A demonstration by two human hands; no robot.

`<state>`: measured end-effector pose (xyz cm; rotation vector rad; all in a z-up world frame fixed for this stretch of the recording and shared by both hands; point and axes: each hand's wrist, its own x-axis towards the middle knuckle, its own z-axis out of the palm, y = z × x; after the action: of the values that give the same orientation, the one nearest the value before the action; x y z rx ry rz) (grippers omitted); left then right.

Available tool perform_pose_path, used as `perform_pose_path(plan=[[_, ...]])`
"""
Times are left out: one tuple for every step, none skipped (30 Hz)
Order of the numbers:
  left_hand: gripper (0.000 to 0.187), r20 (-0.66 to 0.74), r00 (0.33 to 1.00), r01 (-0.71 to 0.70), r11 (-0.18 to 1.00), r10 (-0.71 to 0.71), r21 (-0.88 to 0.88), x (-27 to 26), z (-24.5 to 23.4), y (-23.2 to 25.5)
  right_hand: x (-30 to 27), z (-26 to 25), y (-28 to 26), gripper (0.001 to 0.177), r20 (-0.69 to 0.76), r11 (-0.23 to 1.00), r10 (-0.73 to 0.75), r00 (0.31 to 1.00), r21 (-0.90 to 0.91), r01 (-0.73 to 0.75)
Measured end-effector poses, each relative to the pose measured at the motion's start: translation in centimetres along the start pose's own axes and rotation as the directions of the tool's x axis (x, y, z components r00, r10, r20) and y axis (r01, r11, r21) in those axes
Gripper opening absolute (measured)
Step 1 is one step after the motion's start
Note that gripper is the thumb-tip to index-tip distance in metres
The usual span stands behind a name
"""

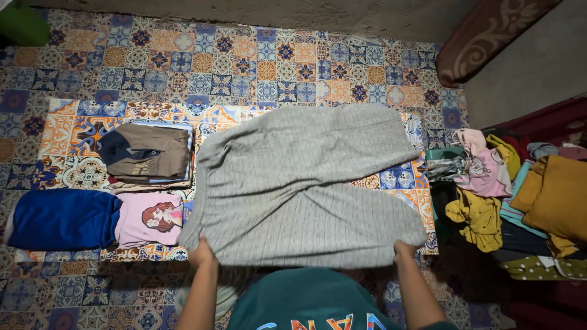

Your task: Folding various items of clothing including shirts, shorts, and pants on a low surface.

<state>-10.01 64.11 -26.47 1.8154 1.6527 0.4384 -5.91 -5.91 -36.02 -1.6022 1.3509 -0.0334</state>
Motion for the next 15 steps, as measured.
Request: perform_pose_path(plan=[[0.088, 0.001, 1.000, 0.001, 1.000, -0.001, 0.002, 0.0, -1.1, -0.2, -0.3, -1.0, 0.4, 0.070, -0.001, 1.000, 0.001, 1.000, -0.002, -0.001], [0.079, 0.114, 0.973, 0.197, 0.979, -0.201, 0.042, 0.0, -2.2, -0.4, -0.5, -2.0, 0.7, 0.068, 0.088, 0.992, 0.019, 0.996, -0.128, -0.008], [0.071, 0.215, 0.895, 0.377, 0.921, -0.391, 0.103, 0.1, -3.3, -0.5, -0.7, -2.9, 1.1, 0.067, 0.174, 0.968, 0.049, 0.984, -0.251, -0.004], [0.071, 0.215, 0.895, 0.376, 0.921, -0.390, 0.105, 0.4, -3.7, -0.9, -0.9, -4.1, 1.0, 0.067, 0.173, 0.968, 0.051, 0.984, -0.251, -0.006], [0.068, 0.283, 0.866, 0.449, 0.891, -0.413, -0.073, 0.9, -4.2, -1.1, -1.0, -5.2, 0.9, 0.067, 0.202, 0.970, 0.104, 0.974, -0.238, -0.054], [0.065, 0.355, 0.836, 0.515, 0.822, -0.419, -0.243, 1.3, -4.6, -1.3, -1.1, -6.3, 0.8, 0.066, 0.231, 0.968, 0.157, 0.960, -0.227, -0.103], [0.065, 0.355, 0.836, 0.514, 0.823, -0.418, -0.242, 2.0, -4.5, -0.4, -1.6, -6.9, -1.4, 0.066, 0.231, 0.968, 0.158, 0.960, -0.227, -0.105], [0.060, 0.487, 0.781, 0.580, 0.743, -0.391, -0.334, 2.7, -4.5, 0.4, -2.2, -7.5, -3.5, 0.056, 0.352, 0.965, 0.260, 0.899, -0.139, -0.224], [0.055, 0.606, 0.719, 0.648, 0.646, -0.341, -0.404, 3.3, -4.6, 1.1, -2.7, -8.2, -5.5, 0.049, 0.478, 0.936, 0.334, 0.813, -0.065, -0.346], [0.055, 0.605, 0.719, 0.647, 0.648, -0.343, -0.402, 3.9, -4.1, 2.8, -1.4, -7.7, -7.6, 0.049, 0.477, 0.935, 0.337, 0.812, -0.067, -0.349], [0.044, 0.674, 0.712, 0.626, 0.611, -0.196, -0.484, 4.4, -3.5, 4.4, 0.0, -7.2, -9.7, 0.046, 0.635, 0.927, 0.267, 0.725, 0.036, -0.373], [0.033, 0.719, 0.694, 0.611, 0.560, -0.040, -0.559, 5.0, -3.0, 6.1, 1.3, -6.6, -11.9, 0.044, 0.766, 0.901, 0.170, 0.620, 0.133, -0.412], [0.033, 0.719, 0.694, 0.611, 0.561, -0.041, -0.558, 5.9, -1.1, 7.8, 3.5, -6.0, -14.0, 0.044, 0.765, 0.901, 0.172, 0.620, 0.133, -0.413], [0.027, 0.722, 0.692, 0.609, 0.515, 0.028, -0.603, 6.7, 0.8, 9.5, 5.8, -5.3, -16.1, 0.047, 0.736, 0.982, -0.166, 0.657, 0.064, 0.176], [0.021, 0.719, 0.688, 0.608, 0.464, 0.098, -0.644, 7.5, 2.8, 11.3, 8.1, -4.7, -18.4, 0.059, 0.739, 0.710, -0.464, 0.489, -0.020, 0.704]])
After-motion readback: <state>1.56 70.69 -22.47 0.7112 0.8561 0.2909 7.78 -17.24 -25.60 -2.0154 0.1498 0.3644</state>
